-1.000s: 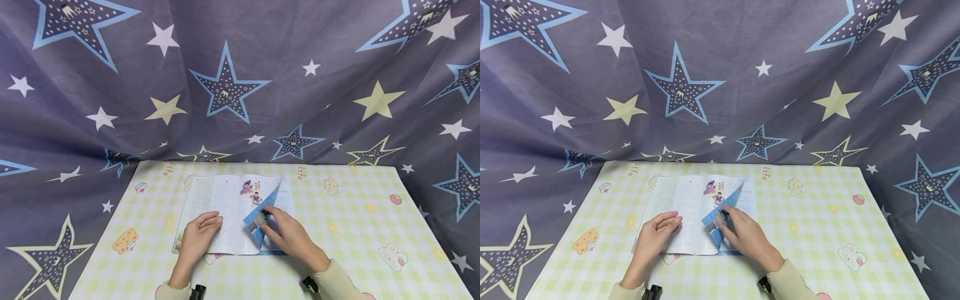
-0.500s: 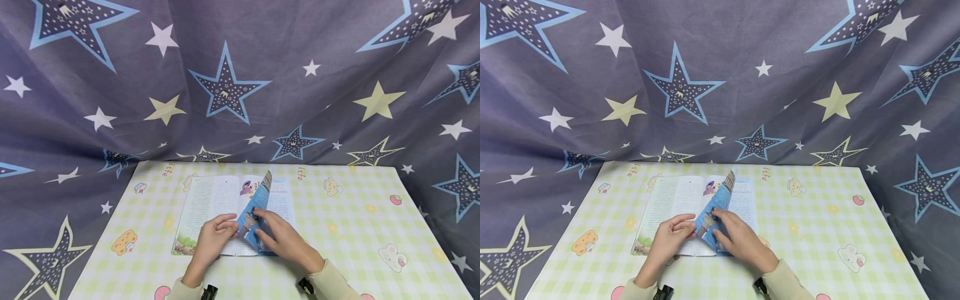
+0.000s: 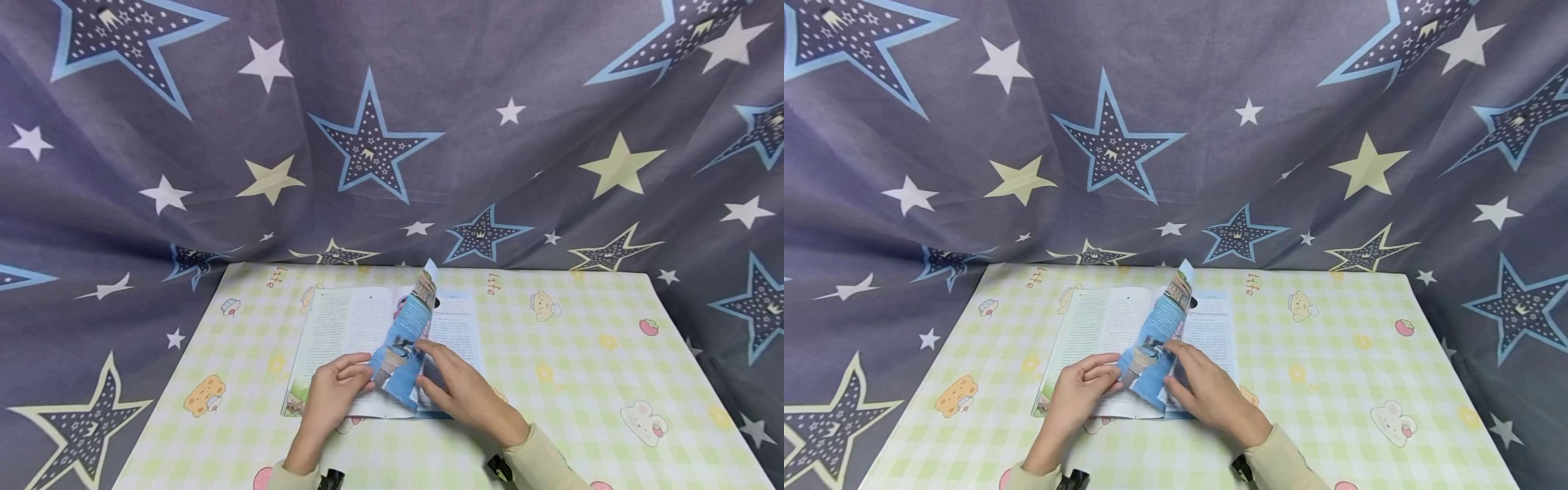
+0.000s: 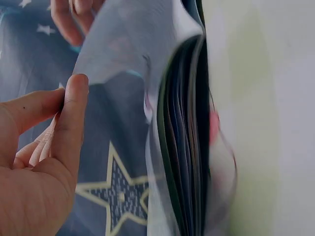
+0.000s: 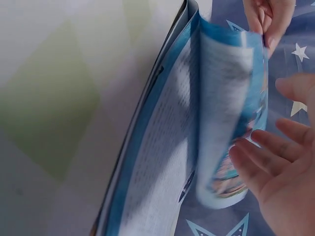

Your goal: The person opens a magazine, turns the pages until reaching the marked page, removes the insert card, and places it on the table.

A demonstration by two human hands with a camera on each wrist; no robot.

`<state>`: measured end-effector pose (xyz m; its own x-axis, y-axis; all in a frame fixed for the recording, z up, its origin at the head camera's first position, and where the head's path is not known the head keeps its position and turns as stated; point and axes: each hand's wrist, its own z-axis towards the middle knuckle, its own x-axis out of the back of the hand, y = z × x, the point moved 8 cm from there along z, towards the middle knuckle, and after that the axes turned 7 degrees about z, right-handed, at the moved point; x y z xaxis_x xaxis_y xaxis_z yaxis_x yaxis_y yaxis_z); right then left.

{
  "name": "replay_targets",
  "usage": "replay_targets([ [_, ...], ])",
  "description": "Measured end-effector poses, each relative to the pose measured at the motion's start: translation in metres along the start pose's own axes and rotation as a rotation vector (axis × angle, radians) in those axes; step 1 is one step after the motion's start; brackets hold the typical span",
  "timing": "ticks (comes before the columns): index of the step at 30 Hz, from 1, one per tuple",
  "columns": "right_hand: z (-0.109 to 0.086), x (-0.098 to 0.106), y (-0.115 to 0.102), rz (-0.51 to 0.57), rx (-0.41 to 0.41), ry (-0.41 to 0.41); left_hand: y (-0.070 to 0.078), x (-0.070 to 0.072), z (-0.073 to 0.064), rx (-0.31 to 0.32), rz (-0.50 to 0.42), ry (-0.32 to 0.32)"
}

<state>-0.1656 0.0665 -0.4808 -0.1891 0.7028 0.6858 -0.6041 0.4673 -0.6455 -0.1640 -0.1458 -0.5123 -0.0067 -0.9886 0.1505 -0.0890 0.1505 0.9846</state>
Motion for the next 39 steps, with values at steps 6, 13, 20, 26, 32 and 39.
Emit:
replay_targets([
  [6,-0.002,-0.005,0.008,-0.033,-0.075,-0.055,-0.014,0.039,-0.007,0.054,0.065,0.119],
  [13,-0.006,-0.020,0.006,-0.124,0.006,-0.199,-0.030,0.076,-0.018,0.158,0.109,0.213],
  [20,-0.011,-0.034,0.013,-0.183,-0.039,-0.358,-0.036,0.098,-0.027,0.189,0.144,0.267],
  [26,-0.013,-0.036,0.012,-0.237,-0.015,-0.366,-0.032,0.112,-0.030,0.169,0.296,0.348],
  [32,-0.010,-0.033,0.006,-0.303,0.065,-0.337,-0.028,0.117,-0.028,0.151,0.282,0.405],
  [39,-0.012,-0.012,0.006,-0.292,0.047,-0.300,-0.021,0.115,-0.027,0.128,0.298,0.420],
])
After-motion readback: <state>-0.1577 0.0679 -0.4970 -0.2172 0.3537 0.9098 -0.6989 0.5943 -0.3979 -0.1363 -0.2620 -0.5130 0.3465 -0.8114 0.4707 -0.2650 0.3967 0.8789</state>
